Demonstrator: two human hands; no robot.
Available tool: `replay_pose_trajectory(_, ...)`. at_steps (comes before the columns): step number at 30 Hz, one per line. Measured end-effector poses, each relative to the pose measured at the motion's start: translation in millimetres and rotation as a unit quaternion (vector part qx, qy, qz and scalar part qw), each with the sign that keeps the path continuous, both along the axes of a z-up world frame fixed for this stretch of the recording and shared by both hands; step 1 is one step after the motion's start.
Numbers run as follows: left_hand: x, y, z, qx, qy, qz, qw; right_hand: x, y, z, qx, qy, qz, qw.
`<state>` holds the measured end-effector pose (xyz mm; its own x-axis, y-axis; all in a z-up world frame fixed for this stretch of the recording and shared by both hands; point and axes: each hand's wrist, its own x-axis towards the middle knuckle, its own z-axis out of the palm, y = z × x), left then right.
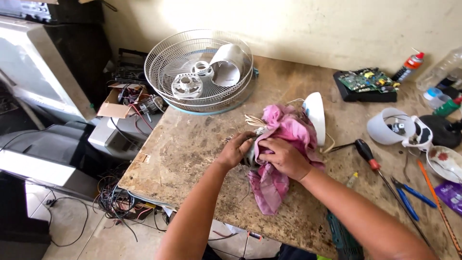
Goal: Cleaning and maintaining fan motor components using a cloth, power drill, and a handheld vacuum on a repair bench.
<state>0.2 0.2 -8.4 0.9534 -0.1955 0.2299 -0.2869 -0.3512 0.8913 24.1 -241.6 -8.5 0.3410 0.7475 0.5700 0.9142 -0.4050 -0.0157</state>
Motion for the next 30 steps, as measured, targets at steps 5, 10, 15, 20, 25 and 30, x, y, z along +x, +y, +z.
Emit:
replay_pose_trajectory(5,3,0,-11,-0.014,-0.021,-0.003,1.0,5,7,6,-0.035,0.06,0.038,0.997)
replay_pose_trajectory(10,3,1,-10,-0.015,-0.037,-0.007,0.999,11,9,-4,-0.067,0.112,0.028,0.991)
replay_pose_trajectory(15,1,2,-4,-0.014,0.004,-0.005,1.0,1,17,-1,0.1,0.158,0.0,0.982)
replay_pose_trajectory(20,5,1,-8,-0.008,0.011,-0.011,1.0,12,17,-48,0.198,0.186,-0.093,0.958)
replay_pose_trajectory(25,-2,-5,11,-0.022,0.003,-0.028,0.999,27,-2,-47,0.228,0.257,-0.205,0.916)
replay_pose_trajectory(30,1,-2,-4,-0.032,0.001,-0.018,0.999,0,1,56,0.195,0.238,-0.098,0.947)
